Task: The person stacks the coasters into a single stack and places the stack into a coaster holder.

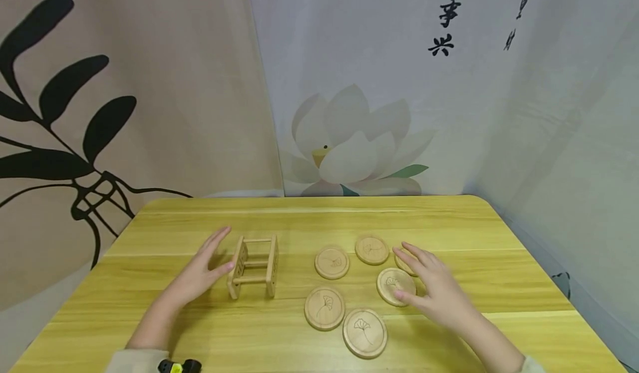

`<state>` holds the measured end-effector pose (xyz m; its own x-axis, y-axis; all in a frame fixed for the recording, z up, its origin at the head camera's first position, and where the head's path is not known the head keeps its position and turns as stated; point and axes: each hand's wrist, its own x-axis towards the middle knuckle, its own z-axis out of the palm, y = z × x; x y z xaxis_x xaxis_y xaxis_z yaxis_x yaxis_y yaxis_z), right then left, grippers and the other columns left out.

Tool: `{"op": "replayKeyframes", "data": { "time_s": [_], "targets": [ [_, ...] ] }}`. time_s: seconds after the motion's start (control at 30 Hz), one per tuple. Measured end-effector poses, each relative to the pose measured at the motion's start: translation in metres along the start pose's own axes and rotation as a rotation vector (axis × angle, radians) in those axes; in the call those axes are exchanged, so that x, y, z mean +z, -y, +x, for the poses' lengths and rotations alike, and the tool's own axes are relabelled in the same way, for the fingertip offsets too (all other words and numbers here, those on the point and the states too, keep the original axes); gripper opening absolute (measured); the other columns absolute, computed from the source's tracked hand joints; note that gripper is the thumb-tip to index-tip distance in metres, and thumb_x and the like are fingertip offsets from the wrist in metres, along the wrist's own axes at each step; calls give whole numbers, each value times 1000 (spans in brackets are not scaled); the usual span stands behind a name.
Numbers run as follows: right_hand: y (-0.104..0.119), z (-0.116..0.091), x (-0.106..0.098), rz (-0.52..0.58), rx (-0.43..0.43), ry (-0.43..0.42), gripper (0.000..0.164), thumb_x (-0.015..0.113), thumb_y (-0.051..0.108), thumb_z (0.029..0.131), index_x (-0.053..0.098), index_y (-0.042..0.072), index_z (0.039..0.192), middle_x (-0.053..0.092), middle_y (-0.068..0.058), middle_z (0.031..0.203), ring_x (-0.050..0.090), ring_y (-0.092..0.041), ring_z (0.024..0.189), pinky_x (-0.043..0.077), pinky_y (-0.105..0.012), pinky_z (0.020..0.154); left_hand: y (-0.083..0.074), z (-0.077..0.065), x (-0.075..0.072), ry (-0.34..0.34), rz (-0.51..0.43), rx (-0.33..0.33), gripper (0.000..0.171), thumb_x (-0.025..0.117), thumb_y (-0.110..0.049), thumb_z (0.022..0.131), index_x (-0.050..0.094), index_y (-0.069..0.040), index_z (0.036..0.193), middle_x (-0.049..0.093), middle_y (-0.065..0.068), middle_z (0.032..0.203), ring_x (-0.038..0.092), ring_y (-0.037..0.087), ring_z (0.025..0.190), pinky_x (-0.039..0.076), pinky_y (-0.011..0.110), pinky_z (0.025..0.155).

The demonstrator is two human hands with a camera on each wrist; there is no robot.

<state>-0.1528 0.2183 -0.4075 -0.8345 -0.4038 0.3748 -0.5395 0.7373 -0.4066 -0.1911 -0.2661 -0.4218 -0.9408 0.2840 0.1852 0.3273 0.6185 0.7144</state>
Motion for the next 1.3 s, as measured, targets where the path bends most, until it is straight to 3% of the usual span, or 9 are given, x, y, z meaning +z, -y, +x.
{"op": "replayKeyframes", "data": {
  "time_s": [0.37, 0.63, 0.9, 1.3],
  "targets": [
    [15, -5, 17, 69, -54, 8, 81, 80, 37, 76, 43, 17, 145, 43, -10, 144, 40, -36, 127, 35, -65, 93, 15, -5, 9, 44, -161, -17, 77, 62, -17, 95, 15, -21, 155, 11, 22, 156, 10, 55, 135, 13, 81, 86],
    [25, -10, 29, 166, -53, 50, 85, 83, 42, 70, 48, 16, 142, 44, -4, 143, 41, -36, 127, 36, -63, 94, 21, -2, 14, 72, -222, 47, 80, 65, -10, 92, 17, -19, 155, 17, 23, 154, 17, 51, 135, 17, 77, 92],
    [31, -16, 41, 236, -48, 142, 90, 81, 53, 65, 49, 16, 141, 47, -10, 140, 44, -33, 125, 39, -60, 93, 24, 0, 16, 78, -247, 64, 80, 65, -8, 91, 17, -18, 155, 21, 24, 152, 20, 50, 135, 17, 75, 95],
    [34, -22, 54, 287, -9, 300, 92, 81, 57, 63, 50, 20, 140, 47, -1, 138, 43, -27, 123, 40, -59, 91, 34, 1, 19, 78, -285, 103, 81, 66, -10, 91, 17, -19, 155, 23, 23, 152, 20, 49, 135, 16, 76, 94]
  ]
}}
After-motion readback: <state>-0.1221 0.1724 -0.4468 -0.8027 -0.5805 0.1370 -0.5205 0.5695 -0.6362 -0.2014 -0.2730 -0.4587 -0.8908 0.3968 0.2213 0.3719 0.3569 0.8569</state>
